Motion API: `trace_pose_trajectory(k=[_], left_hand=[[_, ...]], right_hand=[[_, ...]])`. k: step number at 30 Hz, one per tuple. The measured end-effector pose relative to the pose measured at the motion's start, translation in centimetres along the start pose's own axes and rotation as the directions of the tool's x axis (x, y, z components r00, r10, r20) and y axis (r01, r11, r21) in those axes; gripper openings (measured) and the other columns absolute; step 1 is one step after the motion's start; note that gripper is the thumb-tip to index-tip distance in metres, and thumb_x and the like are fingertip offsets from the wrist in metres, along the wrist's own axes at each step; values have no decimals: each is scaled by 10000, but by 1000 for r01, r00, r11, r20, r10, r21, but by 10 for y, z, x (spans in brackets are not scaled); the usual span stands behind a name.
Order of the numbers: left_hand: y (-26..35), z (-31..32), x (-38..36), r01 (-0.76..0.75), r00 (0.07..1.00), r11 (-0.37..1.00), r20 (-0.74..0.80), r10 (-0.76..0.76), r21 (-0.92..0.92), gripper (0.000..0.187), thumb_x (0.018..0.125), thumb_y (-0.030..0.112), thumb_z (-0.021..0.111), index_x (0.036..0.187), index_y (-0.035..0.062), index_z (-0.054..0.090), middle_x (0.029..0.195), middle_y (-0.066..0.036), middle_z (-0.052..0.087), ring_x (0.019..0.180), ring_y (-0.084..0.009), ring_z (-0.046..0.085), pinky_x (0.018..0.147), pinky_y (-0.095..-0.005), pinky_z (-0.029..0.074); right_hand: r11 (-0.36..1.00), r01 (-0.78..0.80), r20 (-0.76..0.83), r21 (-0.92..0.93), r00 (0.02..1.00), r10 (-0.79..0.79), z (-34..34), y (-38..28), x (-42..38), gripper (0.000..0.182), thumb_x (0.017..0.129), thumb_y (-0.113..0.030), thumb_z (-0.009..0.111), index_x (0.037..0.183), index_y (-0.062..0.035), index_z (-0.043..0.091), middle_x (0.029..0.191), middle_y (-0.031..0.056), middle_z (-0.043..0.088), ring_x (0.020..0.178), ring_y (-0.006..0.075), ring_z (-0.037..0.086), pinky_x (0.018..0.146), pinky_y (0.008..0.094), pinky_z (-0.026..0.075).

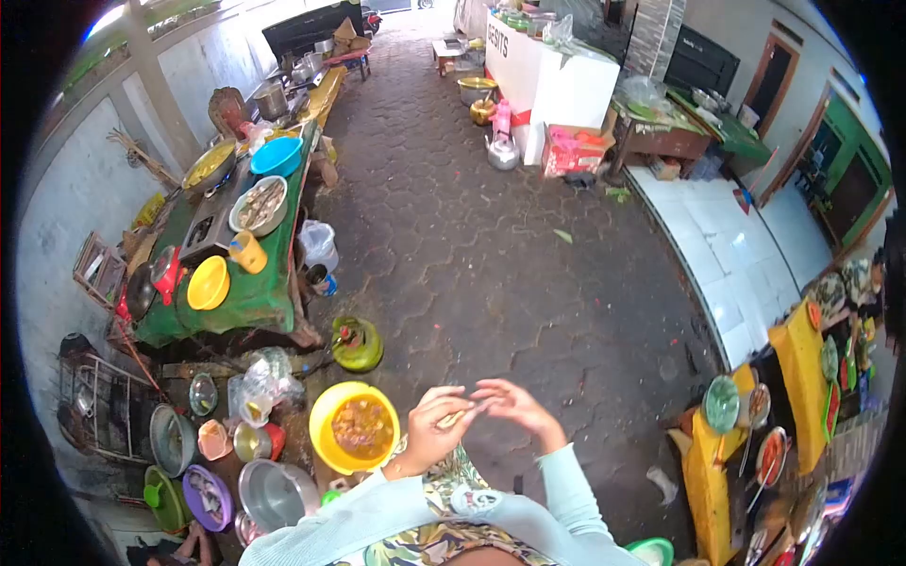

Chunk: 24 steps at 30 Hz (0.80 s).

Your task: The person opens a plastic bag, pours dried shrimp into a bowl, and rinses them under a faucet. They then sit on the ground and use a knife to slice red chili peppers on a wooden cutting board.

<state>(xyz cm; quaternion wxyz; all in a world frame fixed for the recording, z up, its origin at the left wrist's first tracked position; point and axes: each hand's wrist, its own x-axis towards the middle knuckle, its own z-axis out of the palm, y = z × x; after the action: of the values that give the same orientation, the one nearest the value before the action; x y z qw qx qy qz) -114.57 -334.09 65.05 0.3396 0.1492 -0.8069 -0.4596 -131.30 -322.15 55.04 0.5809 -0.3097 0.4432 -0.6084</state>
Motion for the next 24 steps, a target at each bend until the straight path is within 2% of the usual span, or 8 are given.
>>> trace_pose_trajectory(k=[3,7,9,12,16,18,22,24], left_hand=[[-33,19,41,117,991,991,-61,-121,-61,144,701,29,724,843,39,700,826,-75,688,933,-232,615,810,-341,490],[-99,40,108,127,976,991,-170,-133,-46,176,691,34,734,865,55,710,857,-72,690,907,-222,607,821,-333,486],[-121,52,147,234,961,967,-130,-246,-104,141,699,56,723,837,34,702,893,-120,667,930,-237,600,824,-352,479],[-124,65,229,90,992,983,-69,-102,-162,126,717,71,694,837,31,696,854,-95,680,920,-251,609,806,-358,485],[-147,98,317,60,998,978,40,-53,-200,324,737,75,702,1049,34,627,946,-94,659,934,-250,602,830,-336,465],[-168,113,355,267,960,846,206,-190,-461,501,751,83,719,1206,30,517,1020,-76,631,970,-216,584,853,-336,447],[-227,131,441,67,974,914,226,27,-400,585,727,107,768,1231,36,480,1208,-109,509,1134,-194,491,943,-340,396],[-243,135,480,289,957,559,242,-159,-777,557,716,116,780,1198,37,512,1198,-109,516,1135,-198,492,945,-342,397]], right_hand=[[994,-43,250,101,968,16,10,-49,54,613,803,-26,663,1340,-46,368,1263,44,471,1068,114,511,887,276,453],[990,11,246,-139,969,24,-45,-48,124,582,814,-36,659,1327,-44,384,1201,14,500,1031,82,489,858,256,437],[949,-146,150,-280,969,194,-70,-72,148,497,803,-25,666,1261,-42,473,1139,15,547,1017,91,501,851,268,438],[921,54,-58,-386,995,-83,-93,-129,179,321,806,4,614,1124,-15,576,1058,51,613,972,118,543,840,273,445],[861,-142,-315,-489,949,-22,-150,-187,215,333,802,53,549,1127,-14,581,1008,57,651,925,142,586,813,287,469],[878,-49,-343,-476,930,-135,-200,-162,236,316,799,51,556,1106,-15,595,1014,61,652,933,146,588,823,289,467],[889,87,-278,-449,932,-232,-242,-219,314,269,811,-48,599,1073,9,605,988,73,655,930,158,592,827,299,465],[846,118,-173,-520,955,-239,-282,-228,353,273,805,-130,659,1052,-20,621,964,76,659,920,141,592,805,302,468]])
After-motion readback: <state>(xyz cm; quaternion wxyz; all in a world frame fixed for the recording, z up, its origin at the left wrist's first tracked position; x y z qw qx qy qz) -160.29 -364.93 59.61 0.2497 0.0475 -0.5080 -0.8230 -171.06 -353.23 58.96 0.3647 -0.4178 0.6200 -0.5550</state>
